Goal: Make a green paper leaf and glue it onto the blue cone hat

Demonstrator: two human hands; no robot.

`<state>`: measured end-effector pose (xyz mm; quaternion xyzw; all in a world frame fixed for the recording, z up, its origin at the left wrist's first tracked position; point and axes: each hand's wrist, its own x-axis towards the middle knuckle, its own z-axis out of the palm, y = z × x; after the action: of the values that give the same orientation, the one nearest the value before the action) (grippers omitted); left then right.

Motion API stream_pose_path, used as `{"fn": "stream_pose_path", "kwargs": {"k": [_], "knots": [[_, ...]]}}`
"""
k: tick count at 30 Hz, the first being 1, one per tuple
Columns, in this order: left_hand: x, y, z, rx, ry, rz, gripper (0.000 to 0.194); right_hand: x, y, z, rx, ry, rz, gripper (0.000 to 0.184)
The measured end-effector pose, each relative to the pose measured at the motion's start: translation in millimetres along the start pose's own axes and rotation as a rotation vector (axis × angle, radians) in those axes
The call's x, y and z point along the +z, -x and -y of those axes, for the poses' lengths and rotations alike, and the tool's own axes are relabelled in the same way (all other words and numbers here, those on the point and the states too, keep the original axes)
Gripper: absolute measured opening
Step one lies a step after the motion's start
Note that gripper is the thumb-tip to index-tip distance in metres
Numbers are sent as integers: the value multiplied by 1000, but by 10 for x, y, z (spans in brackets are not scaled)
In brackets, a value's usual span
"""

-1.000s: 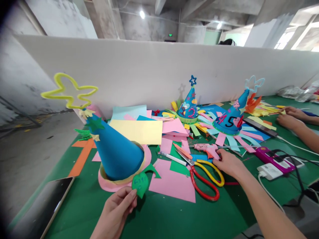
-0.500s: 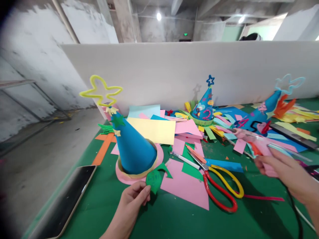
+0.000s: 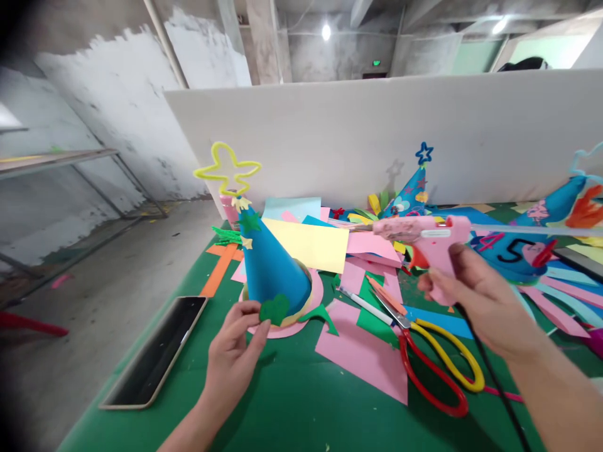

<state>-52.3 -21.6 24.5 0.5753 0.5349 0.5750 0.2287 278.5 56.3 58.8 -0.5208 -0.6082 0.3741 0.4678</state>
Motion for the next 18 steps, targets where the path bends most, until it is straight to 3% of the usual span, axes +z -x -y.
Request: {"fn": "stream_pose_path", "kwargs": {"k": [1,4,7,10,13,18], "knots": [[-39,-61,4,23,-15,-20,9,158,20,81,-8,-38,-34,16],[-133,-245,20,22,-14,-47,10,524,88,259,-26,-97,46,26],[-173,-388,21,9,20,-42,12,719,124,304,-32,-208,111,28],[-168,-477,8,-4,25,-29,14,859,92,281,-22,-297,164,18],[-149,-524,3,-8,35,-19,13,1079,-7,266,-4,-447,118,15],[-135,-537,30,-3,73,-1,14,1607,-224,246,146,-769,-18,41]]}}
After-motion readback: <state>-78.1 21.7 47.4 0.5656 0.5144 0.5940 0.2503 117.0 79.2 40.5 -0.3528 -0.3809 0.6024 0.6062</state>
